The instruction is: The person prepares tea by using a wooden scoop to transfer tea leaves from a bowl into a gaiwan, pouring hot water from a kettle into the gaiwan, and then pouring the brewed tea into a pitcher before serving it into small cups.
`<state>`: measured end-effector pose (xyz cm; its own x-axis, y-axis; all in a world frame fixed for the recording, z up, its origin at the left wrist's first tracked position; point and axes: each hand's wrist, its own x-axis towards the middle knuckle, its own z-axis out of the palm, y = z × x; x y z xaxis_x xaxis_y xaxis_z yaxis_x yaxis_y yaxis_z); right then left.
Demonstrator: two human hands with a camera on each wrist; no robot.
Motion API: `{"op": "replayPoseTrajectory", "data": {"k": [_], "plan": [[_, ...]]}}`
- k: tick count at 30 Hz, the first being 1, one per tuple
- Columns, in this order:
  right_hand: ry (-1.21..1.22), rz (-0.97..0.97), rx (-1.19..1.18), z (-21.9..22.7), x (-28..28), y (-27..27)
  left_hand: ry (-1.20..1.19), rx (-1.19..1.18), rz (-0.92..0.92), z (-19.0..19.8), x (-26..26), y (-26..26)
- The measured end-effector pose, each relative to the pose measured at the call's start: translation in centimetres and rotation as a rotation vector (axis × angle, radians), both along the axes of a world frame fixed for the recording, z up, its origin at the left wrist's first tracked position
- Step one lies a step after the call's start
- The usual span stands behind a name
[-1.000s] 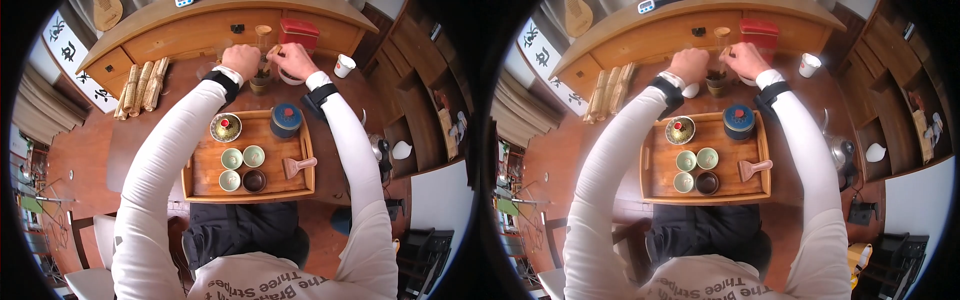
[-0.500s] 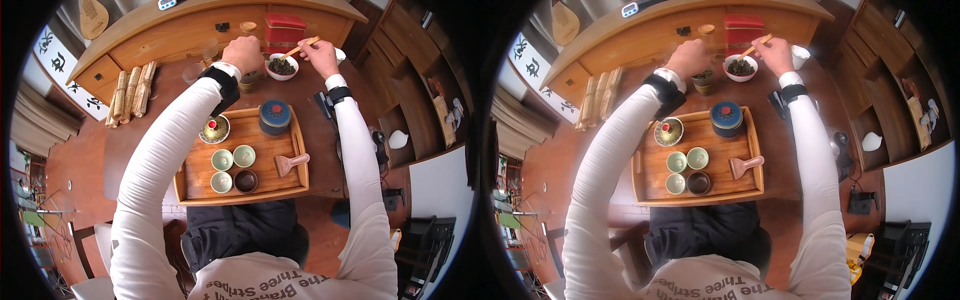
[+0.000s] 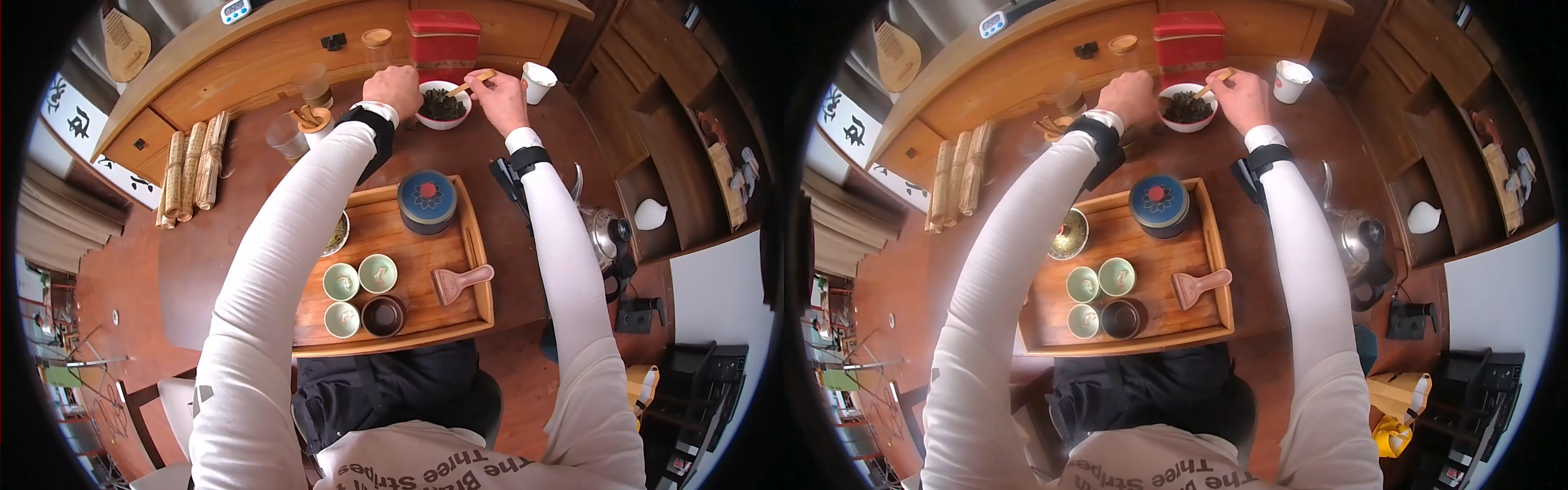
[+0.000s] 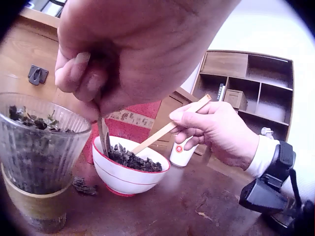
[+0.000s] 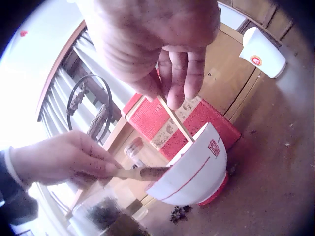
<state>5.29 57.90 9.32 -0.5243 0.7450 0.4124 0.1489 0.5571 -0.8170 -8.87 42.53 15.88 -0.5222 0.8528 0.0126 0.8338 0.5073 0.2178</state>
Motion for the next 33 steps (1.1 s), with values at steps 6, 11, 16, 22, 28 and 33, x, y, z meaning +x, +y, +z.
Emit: {"op": "replayPoseTrajectory", "data": {"k": [6,11,16,22,28,33], "plan": [[0.014,-0.007,0.085,-0.9,0.0,0.3,0.000,-0.029,0.030,-0.2,0.5,1.2],[0.019,0.004,0.080,-1.3,0.1,0.3,0.097,-0.030,0.091,0.0,0.8,2.1],[0.036,0.020,0.129,-1.4,-0.4,-0.9,-0.019,-0.043,0.129,-0.1,0.6,3.0],[0.057,0.047,0.112,-1.2,0.0,-1.3,-0.058,-0.039,0.115,-0.7,-0.6,3.4],[0.064,0.061,0.140,-0.7,-0.1,-1.9,-0.110,-0.022,0.175,0.2,-0.4,3.0],[0.022,0.055,0.272,0.0,0.5,-2.7,-0.160,0.031,0.189,-0.6,-1.1,2.8]]}}
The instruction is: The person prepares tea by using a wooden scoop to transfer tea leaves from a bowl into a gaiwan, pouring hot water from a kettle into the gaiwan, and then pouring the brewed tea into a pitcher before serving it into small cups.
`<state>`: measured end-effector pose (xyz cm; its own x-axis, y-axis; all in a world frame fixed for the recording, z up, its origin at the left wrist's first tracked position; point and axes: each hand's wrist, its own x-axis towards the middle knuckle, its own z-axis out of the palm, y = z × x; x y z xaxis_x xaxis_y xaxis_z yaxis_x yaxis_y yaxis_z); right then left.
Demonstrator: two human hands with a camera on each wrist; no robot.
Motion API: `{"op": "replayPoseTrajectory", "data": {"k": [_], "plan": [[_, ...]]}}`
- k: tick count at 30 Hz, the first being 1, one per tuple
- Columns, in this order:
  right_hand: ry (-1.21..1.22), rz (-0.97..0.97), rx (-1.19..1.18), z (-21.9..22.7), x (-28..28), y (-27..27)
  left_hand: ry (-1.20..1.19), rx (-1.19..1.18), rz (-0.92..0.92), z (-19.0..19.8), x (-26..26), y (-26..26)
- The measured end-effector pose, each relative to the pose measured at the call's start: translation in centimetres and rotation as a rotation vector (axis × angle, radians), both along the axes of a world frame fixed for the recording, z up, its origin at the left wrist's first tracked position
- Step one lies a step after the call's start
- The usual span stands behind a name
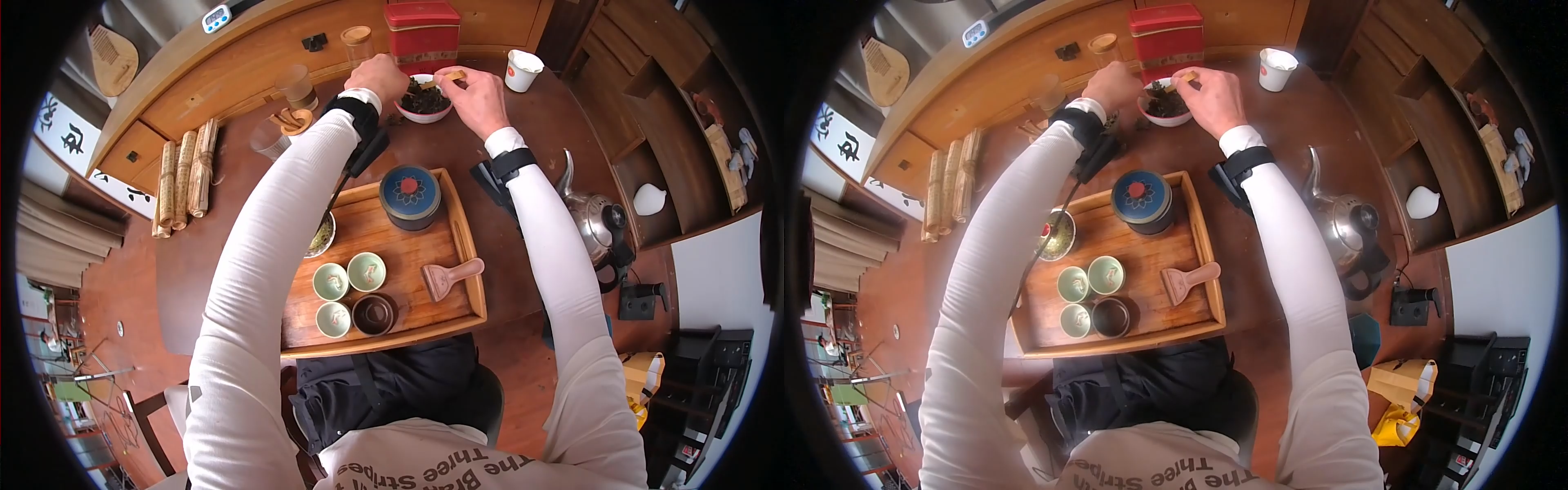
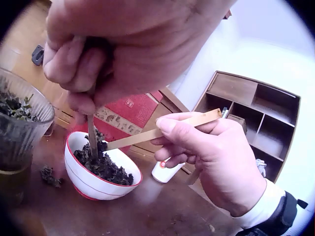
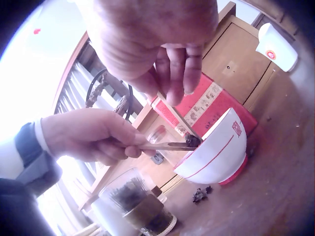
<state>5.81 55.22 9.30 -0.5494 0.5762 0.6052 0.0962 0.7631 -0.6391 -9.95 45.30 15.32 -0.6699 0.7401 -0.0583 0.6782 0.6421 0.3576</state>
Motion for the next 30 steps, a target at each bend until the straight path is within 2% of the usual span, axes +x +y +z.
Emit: {"op": "replayPoseTrajectory", "data": {"k": [2,4,6,8,10,14,16,17,19,23,25,26,28,30], "plan": [[-0.024,0.001,0.028,0.3,0.1,-0.4,-0.031,0.024,0.009,-0.5,-0.4,0.1],[-0.054,0.106,0.121,0.6,0.1,-0.8,-0.073,0.030,-0.013,-0.4,-0.4,0.0],[-0.105,0.123,0.130,1.0,-0.2,-1.0,-0.096,-0.006,-0.029,-0.2,-0.1,0.3],[-0.226,0.166,0.221,1.4,-0.5,-1.1,-0.122,-0.045,-0.048,-0.3,0.0,0.3],[-0.242,0.194,0.207,1.4,-0.8,-1.2,-0.103,0.064,-0.104,-0.8,0.1,0.2],[-0.275,0.228,0.184,1.4,-1.0,-0.5,-0.134,-0.009,-0.059,-0.6,0.1,0.3],[-0.239,0.208,0.156,1.4,-0.7,-0.5,0.014,-0.069,-0.186,-2.0,-1.5,0.9],[-0.202,0.185,0.130,1.4,-0.5,-0.5,0.013,-0.070,-0.185,-2.6,-2.3,1.1],[-0.164,0.173,0.132,1.1,-0.1,-0.2,0.108,-0.054,-0.327,-3.7,-3.9,1.3],[-0.076,0.150,0.143,1.8,1.0,-0.6,0.112,0.010,-0.315,-5.2,-5.7,1.2],[-0.035,0.150,0.135,2.2,1.3,-0.7,0.088,0.069,-0.373,-5.3,-6.0,0.5],[-0.021,0.156,0.139,2.4,1.4,-0.7,0.090,0.073,-0.372,-5.4,-5.9,0.5],[-0.005,0.167,0.149,2.9,1.4,-0.9,-0.297,0.241,-0.044,-4.2,-4.1,-0.1],[-0.003,0.158,0.222,2.9,1.3,-1.1,-0.334,0.260,-0.020,-3.8,-3.5,-0.3]]}}
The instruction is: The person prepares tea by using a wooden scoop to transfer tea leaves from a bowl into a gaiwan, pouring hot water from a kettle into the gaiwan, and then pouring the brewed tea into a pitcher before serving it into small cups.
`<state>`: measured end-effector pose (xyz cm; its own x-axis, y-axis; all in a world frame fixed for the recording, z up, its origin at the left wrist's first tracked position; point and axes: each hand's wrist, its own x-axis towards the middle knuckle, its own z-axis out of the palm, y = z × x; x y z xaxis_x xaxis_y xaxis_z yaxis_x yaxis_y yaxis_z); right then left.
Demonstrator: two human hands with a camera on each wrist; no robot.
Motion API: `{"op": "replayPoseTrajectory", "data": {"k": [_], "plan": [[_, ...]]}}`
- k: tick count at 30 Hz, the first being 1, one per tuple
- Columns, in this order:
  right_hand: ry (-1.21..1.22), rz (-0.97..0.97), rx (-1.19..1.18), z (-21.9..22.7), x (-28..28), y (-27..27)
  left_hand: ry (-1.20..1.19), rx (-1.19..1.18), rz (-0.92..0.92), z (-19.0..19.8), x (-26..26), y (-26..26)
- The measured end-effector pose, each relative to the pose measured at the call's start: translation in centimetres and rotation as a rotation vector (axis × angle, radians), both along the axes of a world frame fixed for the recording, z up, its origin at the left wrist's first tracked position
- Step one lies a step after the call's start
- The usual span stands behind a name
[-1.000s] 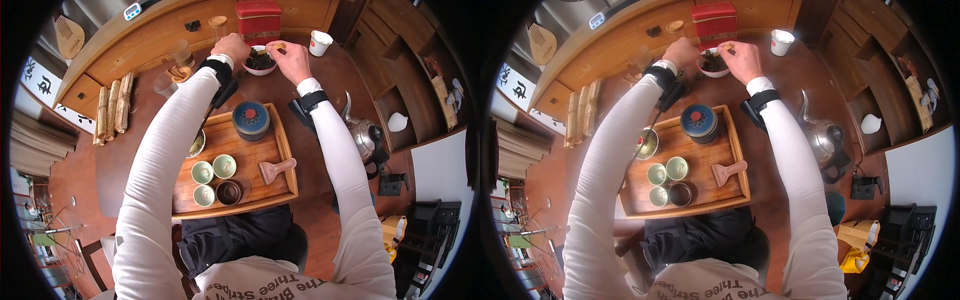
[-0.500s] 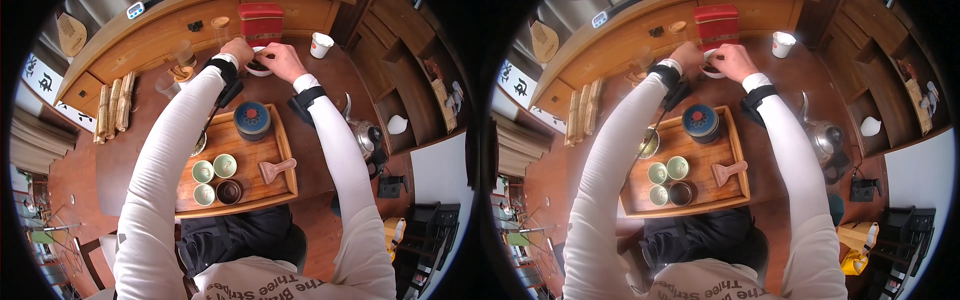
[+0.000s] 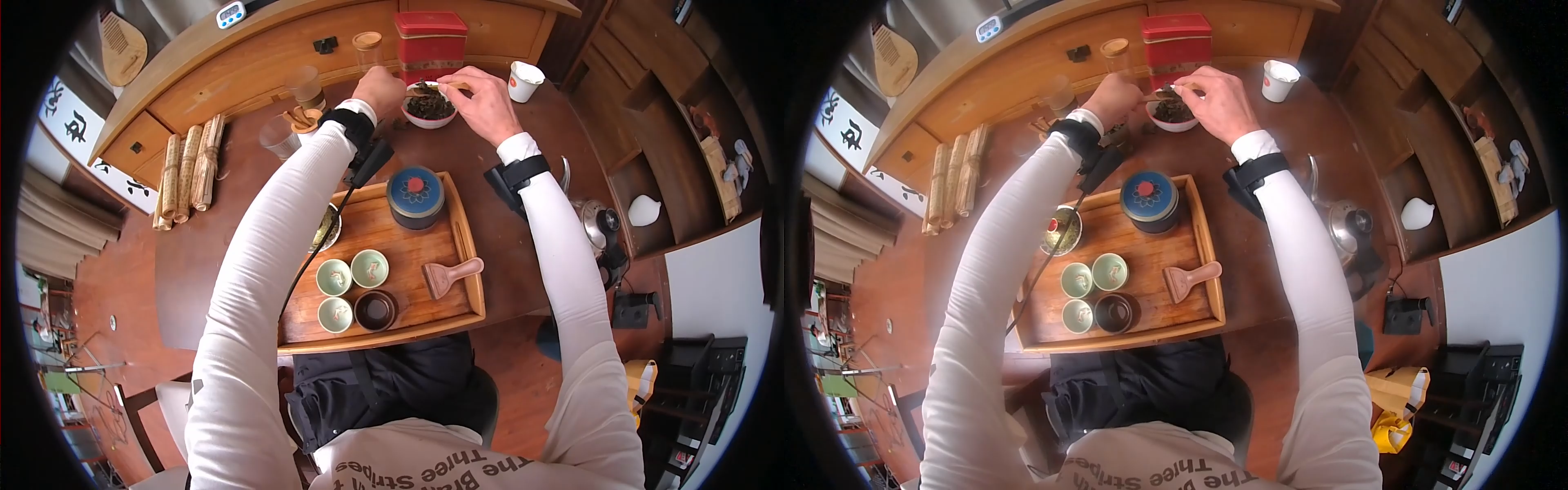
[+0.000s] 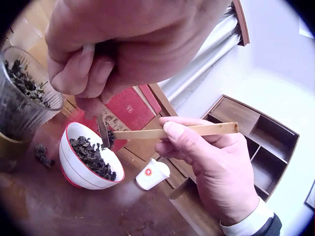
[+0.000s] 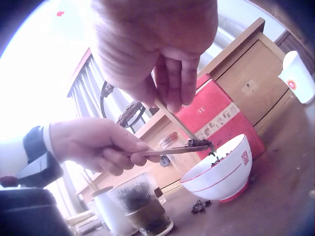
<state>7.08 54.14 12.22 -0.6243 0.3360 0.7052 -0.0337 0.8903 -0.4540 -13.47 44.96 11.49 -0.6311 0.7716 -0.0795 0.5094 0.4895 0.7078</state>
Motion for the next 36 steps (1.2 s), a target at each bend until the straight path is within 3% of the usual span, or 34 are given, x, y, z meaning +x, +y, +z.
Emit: {"op": "replayPoseTrajectory", "data": {"k": [8,10,16,23,26,30,36], "plan": [[0.005,0.027,-0.111,-0.1,0.0,0.0,-0.115,-0.042,0.018,0.2,0.3,-0.8],[0.016,0.035,-0.128,0.2,0.1,-0.2,-0.071,0.185,0.028,-2.1,-1.0,0.0],[-0.013,-0.011,-0.147,1.3,0.5,-0.3,-0.085,0.036,0.054,-0.2,0.1,-1.3],[0.028,-0.028,-0.192,1.5,0.6,0.7,-0.120,0.076,0.052,-0.5,-0.2,-1.8],[0.095,-0.027,-0.251,1.3,0.5,1.3,-0.101,0.196,0.062,-2.0,-1.0,-1.4],[0.130,-0.100,-0.370,2.2,0.9,0.8,0.032,0.153,0.083,-1.1,-0.5,-2.0],[0.003,-0.194,-0.262,-1.8,-0.4,3.8,0.347,-0.135,0.102,3.5,3.7,-3.5]]}}
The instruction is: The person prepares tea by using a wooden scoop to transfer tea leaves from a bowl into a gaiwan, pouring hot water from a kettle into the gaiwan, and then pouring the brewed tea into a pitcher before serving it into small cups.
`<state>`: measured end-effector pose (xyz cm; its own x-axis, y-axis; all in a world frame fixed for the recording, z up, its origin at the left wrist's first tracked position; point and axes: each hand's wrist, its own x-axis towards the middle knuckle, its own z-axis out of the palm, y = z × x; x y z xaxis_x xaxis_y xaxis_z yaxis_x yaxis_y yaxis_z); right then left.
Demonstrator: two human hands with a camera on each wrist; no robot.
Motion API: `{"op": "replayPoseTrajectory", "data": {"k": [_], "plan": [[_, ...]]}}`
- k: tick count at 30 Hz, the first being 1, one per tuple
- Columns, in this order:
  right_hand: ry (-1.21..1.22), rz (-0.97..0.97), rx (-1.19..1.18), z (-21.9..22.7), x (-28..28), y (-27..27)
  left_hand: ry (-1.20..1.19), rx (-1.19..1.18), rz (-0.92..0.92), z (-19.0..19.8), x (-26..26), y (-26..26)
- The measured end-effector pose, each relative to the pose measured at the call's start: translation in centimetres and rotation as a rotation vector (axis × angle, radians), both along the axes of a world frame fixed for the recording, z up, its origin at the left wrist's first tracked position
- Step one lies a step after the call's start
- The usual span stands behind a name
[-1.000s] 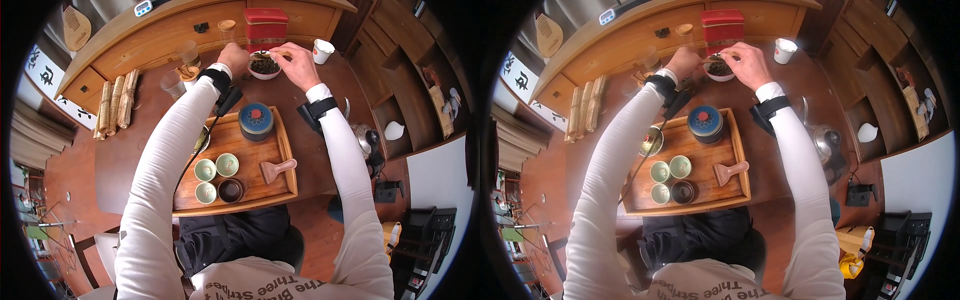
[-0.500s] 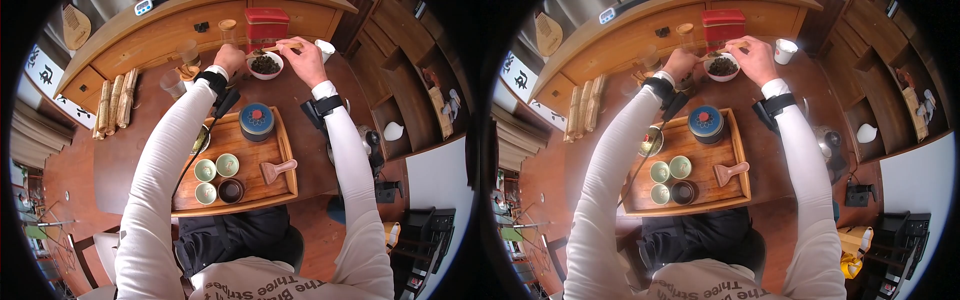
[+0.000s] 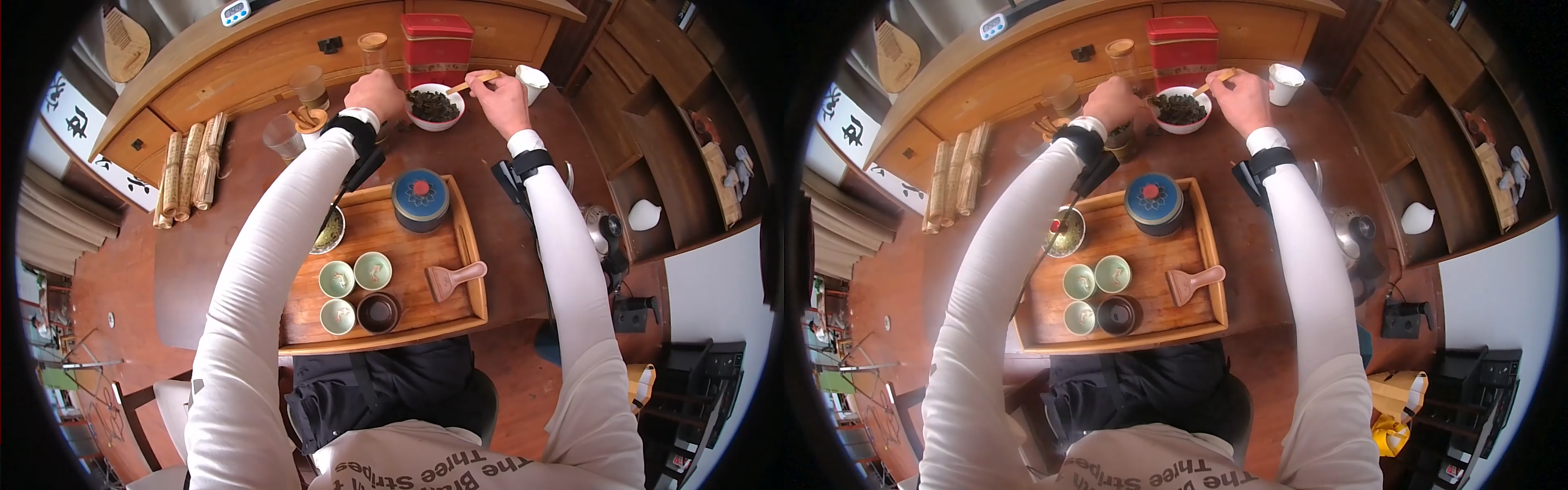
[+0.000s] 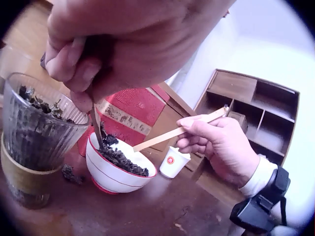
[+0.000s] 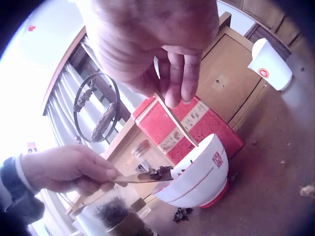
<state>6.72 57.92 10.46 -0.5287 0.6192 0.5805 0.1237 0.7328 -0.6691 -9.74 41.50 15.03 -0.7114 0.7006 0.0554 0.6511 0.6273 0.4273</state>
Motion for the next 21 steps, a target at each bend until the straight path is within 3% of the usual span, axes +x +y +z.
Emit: {"op": "replayPoseTrajectory", "data": {"k": [4,9,21], "plan": [[-0.044,-0.024,-0.086,-1.6,-0.8,0.6,0.101,-0.167,-0.090,1.0,1.0,1.0],[-0.057,-0.012,-0.148,-2.8,-1.6,0.8,0.194,-0.204,-0.142,0.4,1.4,2.6],[-0.065,0.064,-0.197,-1.7,-1.8,-1.7,0.043,-0.212,-0.068,-0.3,0.5,3.3]]}}
